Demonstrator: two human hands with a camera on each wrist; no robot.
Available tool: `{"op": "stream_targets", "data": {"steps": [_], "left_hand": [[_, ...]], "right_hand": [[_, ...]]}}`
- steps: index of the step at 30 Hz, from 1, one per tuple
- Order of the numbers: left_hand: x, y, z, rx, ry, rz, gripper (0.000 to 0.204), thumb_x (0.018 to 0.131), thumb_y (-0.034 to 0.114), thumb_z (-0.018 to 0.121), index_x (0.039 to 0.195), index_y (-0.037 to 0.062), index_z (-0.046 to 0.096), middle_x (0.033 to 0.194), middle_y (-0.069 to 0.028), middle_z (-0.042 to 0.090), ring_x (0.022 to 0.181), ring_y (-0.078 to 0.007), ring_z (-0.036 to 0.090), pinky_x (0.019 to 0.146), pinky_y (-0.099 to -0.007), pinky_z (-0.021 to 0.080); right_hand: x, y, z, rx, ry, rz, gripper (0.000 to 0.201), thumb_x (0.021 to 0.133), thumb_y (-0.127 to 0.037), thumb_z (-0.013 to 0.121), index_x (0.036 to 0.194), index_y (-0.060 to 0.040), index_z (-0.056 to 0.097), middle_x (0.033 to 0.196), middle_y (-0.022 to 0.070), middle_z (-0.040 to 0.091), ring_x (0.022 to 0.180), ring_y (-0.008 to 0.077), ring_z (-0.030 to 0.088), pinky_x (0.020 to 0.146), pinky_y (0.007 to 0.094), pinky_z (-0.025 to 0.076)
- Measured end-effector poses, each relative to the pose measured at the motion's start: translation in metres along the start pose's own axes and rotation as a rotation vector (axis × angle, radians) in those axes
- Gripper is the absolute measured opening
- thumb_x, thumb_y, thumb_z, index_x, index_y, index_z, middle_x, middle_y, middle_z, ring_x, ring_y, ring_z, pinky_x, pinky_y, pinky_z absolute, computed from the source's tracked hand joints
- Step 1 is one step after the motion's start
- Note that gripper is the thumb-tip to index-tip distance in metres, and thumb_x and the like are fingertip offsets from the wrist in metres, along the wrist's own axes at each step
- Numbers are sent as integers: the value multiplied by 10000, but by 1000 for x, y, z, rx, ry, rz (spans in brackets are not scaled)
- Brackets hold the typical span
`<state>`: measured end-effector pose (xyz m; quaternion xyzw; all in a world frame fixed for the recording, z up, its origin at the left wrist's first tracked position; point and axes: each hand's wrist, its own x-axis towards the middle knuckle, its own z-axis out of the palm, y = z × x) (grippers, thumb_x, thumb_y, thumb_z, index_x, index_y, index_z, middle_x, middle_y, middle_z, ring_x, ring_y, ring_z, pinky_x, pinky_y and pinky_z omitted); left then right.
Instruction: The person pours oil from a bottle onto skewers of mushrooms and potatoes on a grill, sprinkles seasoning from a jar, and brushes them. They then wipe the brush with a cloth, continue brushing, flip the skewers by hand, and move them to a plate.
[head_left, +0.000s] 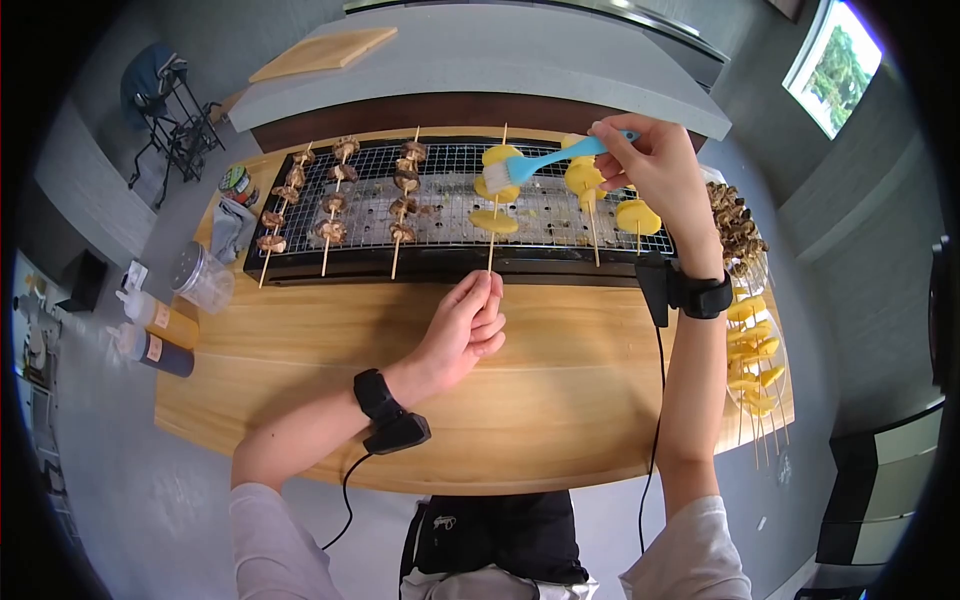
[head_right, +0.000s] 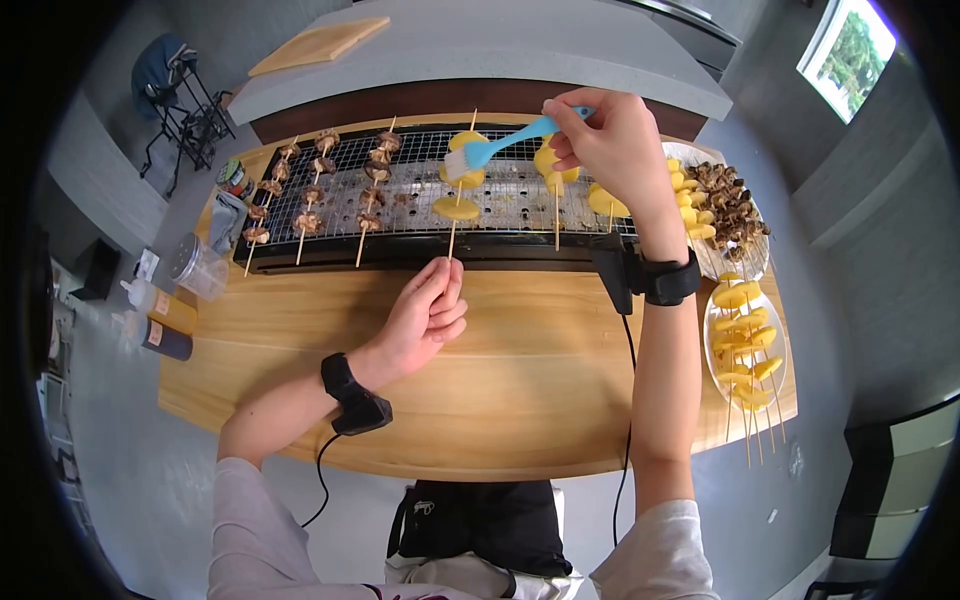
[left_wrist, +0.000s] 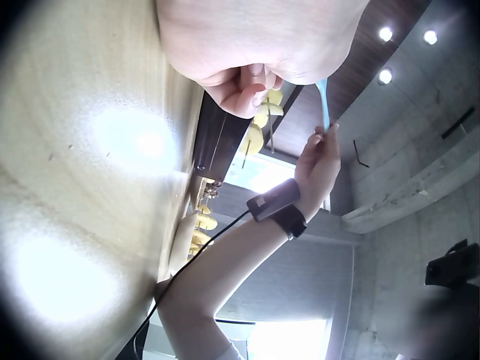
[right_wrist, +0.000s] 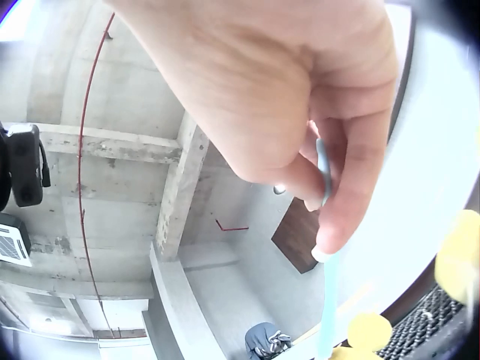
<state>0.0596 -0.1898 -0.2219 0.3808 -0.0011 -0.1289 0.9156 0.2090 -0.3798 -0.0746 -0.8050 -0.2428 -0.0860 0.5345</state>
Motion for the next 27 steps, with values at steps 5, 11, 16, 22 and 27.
{"op": "stream_targets", "data": {"steps": [5,11,16,22,27], "left_hand": [[0,1,-1,-4,-6,-4,239,1063,302,361,968,133,500,587,68,234,475,-34,214,419,-195,208],[0,0,0,-2,-3,-3,238,1062,302,364,965,133,502,587,69,234,476,-35,215,421,-195,210],[0,0,0,7,-4,-10,224,1057,302,381,978,140,512,596,73,240,476,-33,215,418,-194,211],[0,-1,0,-18,-12,-7,205,1049,297,409,986,140,523,598,75,240,478,-31,219,416,-192,208],[0,0,0,5,-4,-6,226,1049,311,410,946,132,503,599,73,228,481,-35,211,426,-200,213]], "right_hand": [[6,9,-18,37,15,-50,254,906,-186,665,1028,34,696,691,101,684,578,127,673,550,243,567],[-4,-10,-17,-197,54,12,245,918,-184,651,1035,26,700,682,75,667,576,94,648,540,221,545],[-18,-31,8,-256,45,-110,183,858,-141,666,909,27,718,611,134,657,559,189,683,526,278,524],[-34,-50,23,-363,76,-400,130,821,-94,669,867,18,714,645,182,647,578,307,649,580,330,516],[-35,-53,23,-343,26,-363,137,828,-99,665,866,24,712,638,174,647,554,286,644,570,310,513]]}}
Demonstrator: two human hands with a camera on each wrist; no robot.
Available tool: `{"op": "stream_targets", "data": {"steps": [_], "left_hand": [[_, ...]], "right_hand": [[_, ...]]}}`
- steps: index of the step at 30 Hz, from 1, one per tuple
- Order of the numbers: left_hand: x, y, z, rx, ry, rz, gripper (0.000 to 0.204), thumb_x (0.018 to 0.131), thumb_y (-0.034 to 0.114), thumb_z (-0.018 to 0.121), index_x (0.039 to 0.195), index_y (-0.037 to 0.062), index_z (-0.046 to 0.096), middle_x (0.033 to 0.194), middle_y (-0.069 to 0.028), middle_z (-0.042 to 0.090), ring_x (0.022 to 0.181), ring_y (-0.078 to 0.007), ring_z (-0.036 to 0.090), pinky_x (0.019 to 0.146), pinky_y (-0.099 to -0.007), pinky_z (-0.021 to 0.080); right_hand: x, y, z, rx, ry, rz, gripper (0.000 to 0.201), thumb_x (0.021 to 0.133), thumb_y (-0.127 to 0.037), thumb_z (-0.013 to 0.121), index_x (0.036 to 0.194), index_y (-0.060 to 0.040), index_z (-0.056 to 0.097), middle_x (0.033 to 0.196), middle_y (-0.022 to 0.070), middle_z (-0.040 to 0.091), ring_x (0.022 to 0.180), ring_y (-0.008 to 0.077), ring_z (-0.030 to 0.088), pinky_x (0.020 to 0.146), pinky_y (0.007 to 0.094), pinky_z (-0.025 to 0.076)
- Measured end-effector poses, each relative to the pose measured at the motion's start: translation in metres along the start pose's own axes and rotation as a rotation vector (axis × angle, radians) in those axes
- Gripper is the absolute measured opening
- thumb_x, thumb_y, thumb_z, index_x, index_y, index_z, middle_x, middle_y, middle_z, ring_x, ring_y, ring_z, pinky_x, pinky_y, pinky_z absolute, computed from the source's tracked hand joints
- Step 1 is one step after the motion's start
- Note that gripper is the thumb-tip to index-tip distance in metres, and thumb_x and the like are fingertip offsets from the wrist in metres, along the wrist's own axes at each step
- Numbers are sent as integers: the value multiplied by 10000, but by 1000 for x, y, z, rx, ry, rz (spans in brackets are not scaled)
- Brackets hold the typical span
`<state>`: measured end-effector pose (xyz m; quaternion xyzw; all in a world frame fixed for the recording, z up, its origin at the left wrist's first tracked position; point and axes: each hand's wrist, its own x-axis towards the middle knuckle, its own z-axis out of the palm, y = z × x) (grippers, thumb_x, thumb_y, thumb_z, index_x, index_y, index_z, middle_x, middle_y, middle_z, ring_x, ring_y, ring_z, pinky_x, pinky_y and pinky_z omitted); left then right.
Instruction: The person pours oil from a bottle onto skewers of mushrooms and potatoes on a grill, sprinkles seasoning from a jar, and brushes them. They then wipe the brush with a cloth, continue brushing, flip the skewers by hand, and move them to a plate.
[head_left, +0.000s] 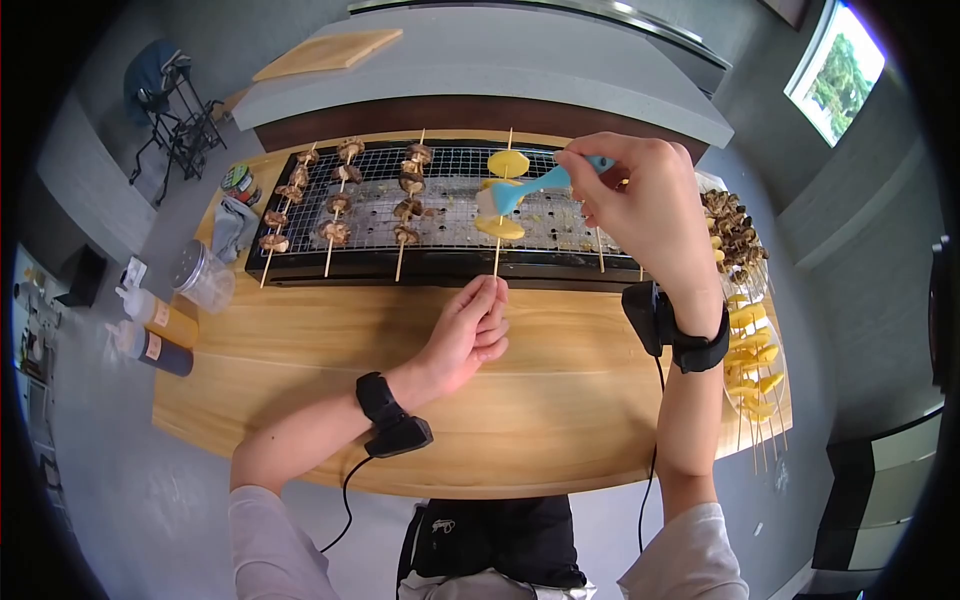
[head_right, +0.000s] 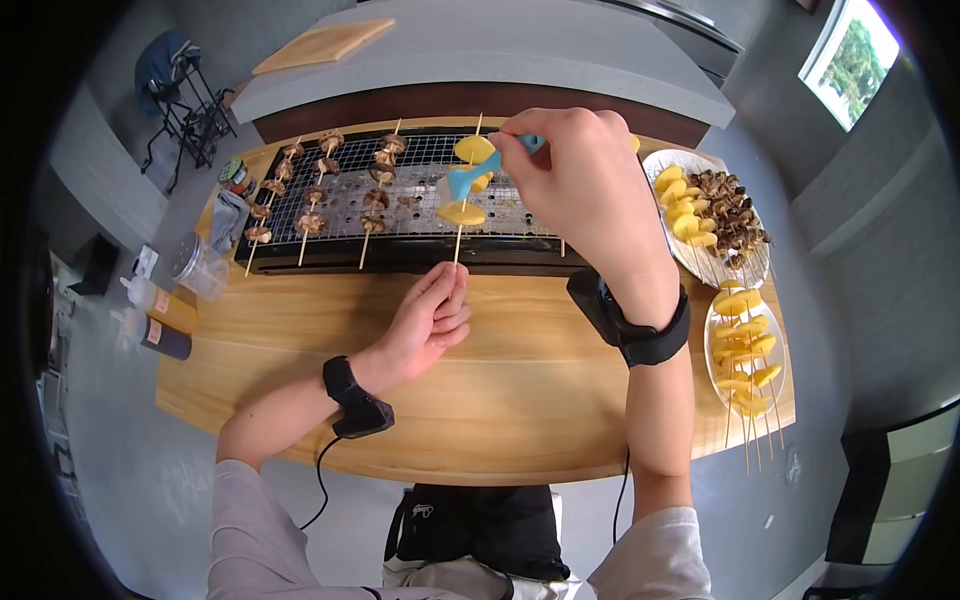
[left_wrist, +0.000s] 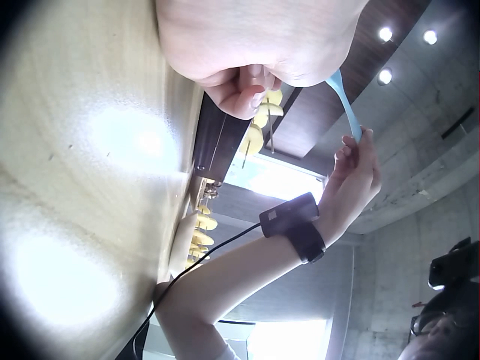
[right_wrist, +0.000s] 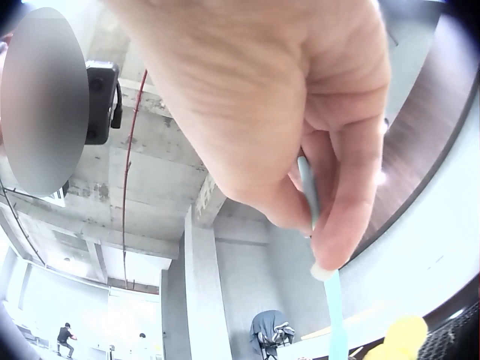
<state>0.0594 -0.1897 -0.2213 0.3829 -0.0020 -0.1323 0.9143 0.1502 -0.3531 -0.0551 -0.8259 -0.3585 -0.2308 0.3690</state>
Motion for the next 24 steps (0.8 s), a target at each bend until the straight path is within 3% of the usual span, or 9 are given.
{"op": "stream_targets", "data": {"steps": [2,4,7,13,17,19,24], "left_hand": [[0,1,1,12,10,-3,253,1051,323,402,915,124,479,603,70,219,484,-40,202,435,-208,221],[0,1,1,4,11,-7,252,1052,321,402,914,124,479,603,71,219,483,-40,200,435,-210,219],[0,-1,0,-19,3,4,219,1046,308,419,966,135,526,593,76,229,477,-32,214,423,-195,205],[-1,-1,0,-4,3,4,224,1046,320,417,968,144,532,595,78,223,483,-33,216,428,-196,209],[-2,0,1,11,28,-9,250,1054,317,395,912,129,480,603,73,214,484,-41,198,439,-213,218],[-1,-2,-1,-15,7,-8,223,1046,320,416,961,144,525,594,77,224,483,-32,217,430,-197,206],[0,-1,-1,-11,-2,-6,216,1048,314,412,967,145,521,596,75,231,481,-33,218,430,-197,206]], "right_hand": [[1,1,1,-2,11,-18,145,836,-107,662,867,26,712,625,162,647,534,262,644,558,298,510],[3,1,3,154,52,129,172,856,-134,654,866,27,715,583,118,644,501,195,643,527,277,500],[3,14,11,159,-2,191,188,869,-148,649,868,27,717,550,80,636,481,141,636,505,261,490],[3,6,3,89,-21,350,177,850,-109,630,845,47,712,552,93,643,487,142,651,513,255,515],[2,2,-4,106,-22,384,180,840,-95,621,827,62,707,557,103,647,493,150,658,520,255,528],[3,2,-7,61,-100,417,224,876,-129,647,951,76,697,639,105,676,545,140,678,528,241,560],[3,6,-8,83,-131,397,194,857,-103,635,882,78,701,605,105,664,525,150,673,531,248,547]]}}
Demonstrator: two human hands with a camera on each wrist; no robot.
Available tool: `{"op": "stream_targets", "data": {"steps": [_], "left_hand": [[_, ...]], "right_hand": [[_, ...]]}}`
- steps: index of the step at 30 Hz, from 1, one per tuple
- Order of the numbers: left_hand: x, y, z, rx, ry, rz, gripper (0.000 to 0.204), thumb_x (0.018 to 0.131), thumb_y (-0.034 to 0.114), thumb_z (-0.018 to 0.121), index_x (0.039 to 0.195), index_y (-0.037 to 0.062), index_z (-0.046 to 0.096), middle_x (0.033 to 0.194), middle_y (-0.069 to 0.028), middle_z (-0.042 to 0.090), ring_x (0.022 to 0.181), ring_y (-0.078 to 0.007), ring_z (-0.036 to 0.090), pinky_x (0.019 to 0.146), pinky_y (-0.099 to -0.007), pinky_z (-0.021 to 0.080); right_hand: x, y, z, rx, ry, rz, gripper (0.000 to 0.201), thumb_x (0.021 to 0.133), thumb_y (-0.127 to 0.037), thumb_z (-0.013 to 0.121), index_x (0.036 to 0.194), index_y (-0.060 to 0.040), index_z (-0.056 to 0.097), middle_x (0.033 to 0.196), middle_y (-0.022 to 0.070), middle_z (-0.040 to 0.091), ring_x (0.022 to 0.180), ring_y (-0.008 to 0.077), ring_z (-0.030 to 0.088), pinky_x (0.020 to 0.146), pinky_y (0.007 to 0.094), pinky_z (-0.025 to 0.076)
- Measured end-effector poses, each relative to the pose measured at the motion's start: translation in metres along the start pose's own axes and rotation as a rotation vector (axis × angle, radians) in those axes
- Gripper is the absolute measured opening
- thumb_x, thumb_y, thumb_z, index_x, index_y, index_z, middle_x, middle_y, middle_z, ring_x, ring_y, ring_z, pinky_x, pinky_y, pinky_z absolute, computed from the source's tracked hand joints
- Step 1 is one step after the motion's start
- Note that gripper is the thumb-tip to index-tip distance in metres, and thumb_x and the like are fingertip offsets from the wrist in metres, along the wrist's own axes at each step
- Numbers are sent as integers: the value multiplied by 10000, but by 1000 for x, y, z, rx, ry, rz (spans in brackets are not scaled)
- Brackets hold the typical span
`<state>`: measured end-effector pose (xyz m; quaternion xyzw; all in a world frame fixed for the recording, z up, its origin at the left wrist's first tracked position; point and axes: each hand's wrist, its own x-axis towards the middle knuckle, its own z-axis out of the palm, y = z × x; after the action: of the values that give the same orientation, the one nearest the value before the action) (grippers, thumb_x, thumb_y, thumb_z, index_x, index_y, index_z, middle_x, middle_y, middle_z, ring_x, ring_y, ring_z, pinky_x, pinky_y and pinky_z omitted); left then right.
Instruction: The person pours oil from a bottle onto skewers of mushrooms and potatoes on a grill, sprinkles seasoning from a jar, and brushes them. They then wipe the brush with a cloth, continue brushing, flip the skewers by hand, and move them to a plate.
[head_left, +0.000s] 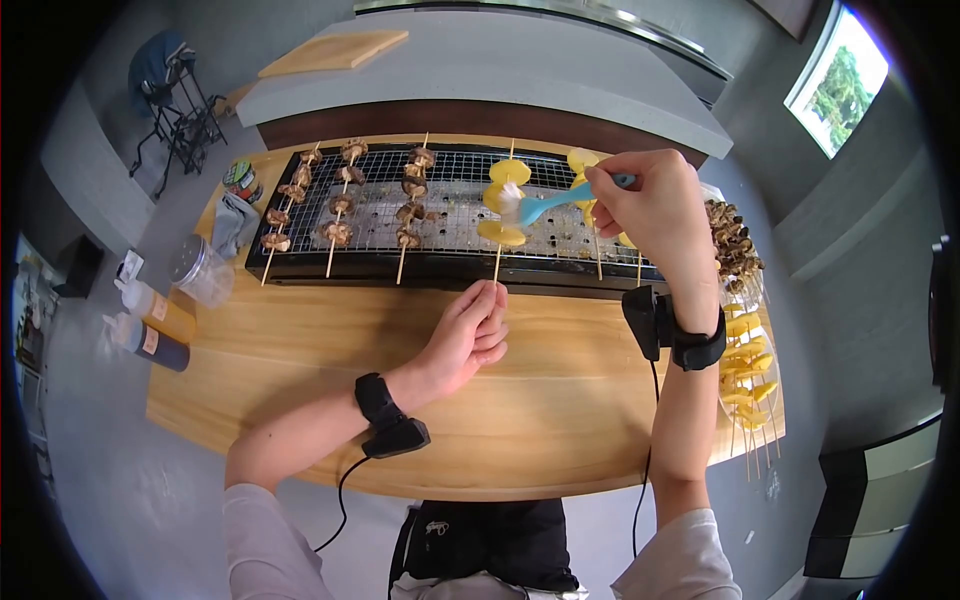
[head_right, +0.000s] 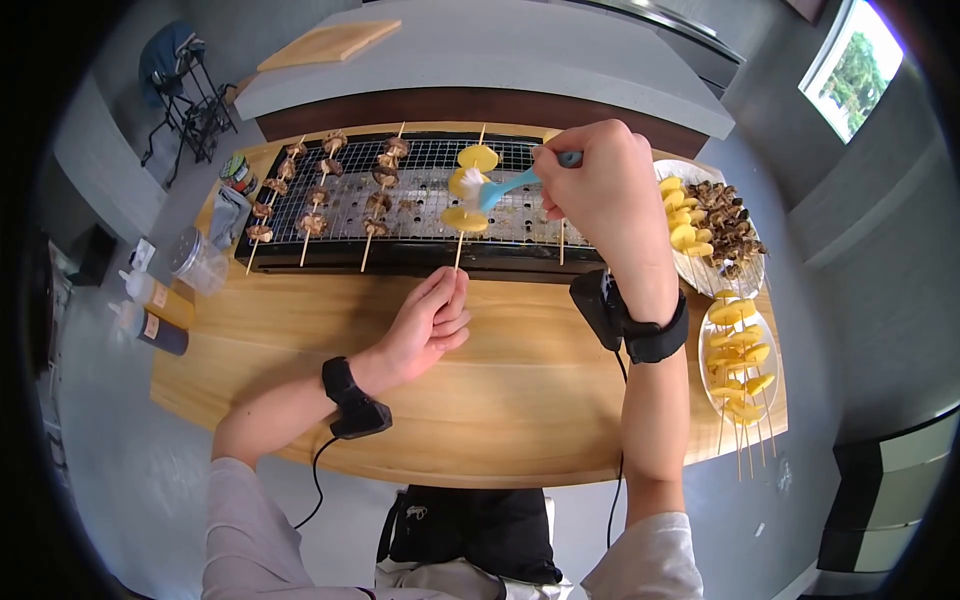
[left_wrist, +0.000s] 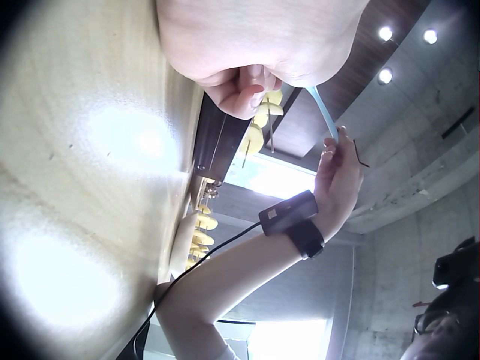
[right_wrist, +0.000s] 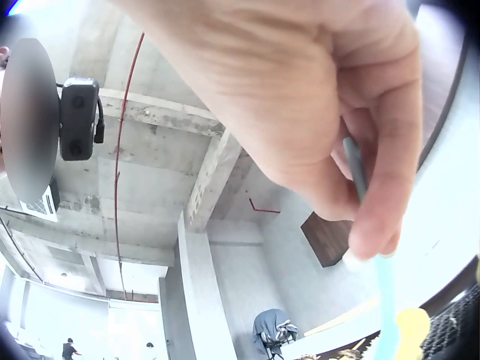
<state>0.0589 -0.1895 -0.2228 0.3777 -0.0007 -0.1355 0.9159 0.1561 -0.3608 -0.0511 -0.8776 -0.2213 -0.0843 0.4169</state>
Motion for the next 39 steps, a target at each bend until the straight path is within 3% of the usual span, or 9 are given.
{"op": "stream_targets", "data": {"steps": [1,8,10,14,16,23,33,36,39], "left_hand": [[0,0,0,-3,-2,0,214,1048,311,411,970,145,521,597,74,234,480,-34,218,430,-196,206],[-1,1,2,-1,18,-10,214,1051,303,402,979,145,527,597,73,238,481,-36,214,427,-199,207],[0,0,1,-3,9,-4,217,1053,298,394,981,145,529,597,74,239,481,-36,215,426,-200,208],[0,0,1,-4,-9,4,219,1055,296,390,980,144,528,596,73,240,480,-37,217,425,-199,210],[0,1,0,3,0,-4,220,1055,296,388,978,143,528,594,72,240,477,-38,217,423,-199,212],[-1,2,2,15,20,-3,227,1056,300,384,973,140,523,592,69,240,473,-40,217,421,-200,211],[-2,3,5,19,23,-14,230,1056,311,379,970,147,516,593,68,238,474,-42,213,427,-202,209],[-2,3,4,16,29,-17,230,1057,312,378,971,150,516,594,68,238,476,-42,215,430,-202,209],[-2,3,5,18,26,-16,231,1057,313,377,970,149,515,594,68,237,476,-43,215,431,-202,209]], "right_hand": [[0,1,0,30,-12,-18,180,838,-82,622,827,78,704,569,106,653,509,160,669,534,255,536],[0,7,-8,46,-37,-34,181,848,-96,637,848,69,709,576,102,658,520,156,674,544,260,537],[-1,2,-16,35,-34,10,227,897,-132,649,979,75,695,657,105,675,561,131,670,539,245,561],[3,3,-12,78,94,-30,236,905,-144,650,1010,62,695,668,108,680,567,134,674,547,247,562],[9,14,-4,167,115,-74,192,868,-130,643,886,46,716,575,102,660,533,149,677,542,254,530],[10,20,-6,50,-11,-31,202,866,-124,643,882,66,710,579,109,661,526,155,675,551,259,531],[6,18,-17,21,-41,-5,182,852,-82,635,870,85,704,575,127,655,510,165,671,530,265,532],[4,12,-23,-13,-58,-8,209,896,-116,640,955,76,698,646,96,677,545,129,671,534,236,546],[7,14,-19,69,52,-67,212,908,-125,645,991,65,692,667,91,674,565,125,670,532,237,546]]}}
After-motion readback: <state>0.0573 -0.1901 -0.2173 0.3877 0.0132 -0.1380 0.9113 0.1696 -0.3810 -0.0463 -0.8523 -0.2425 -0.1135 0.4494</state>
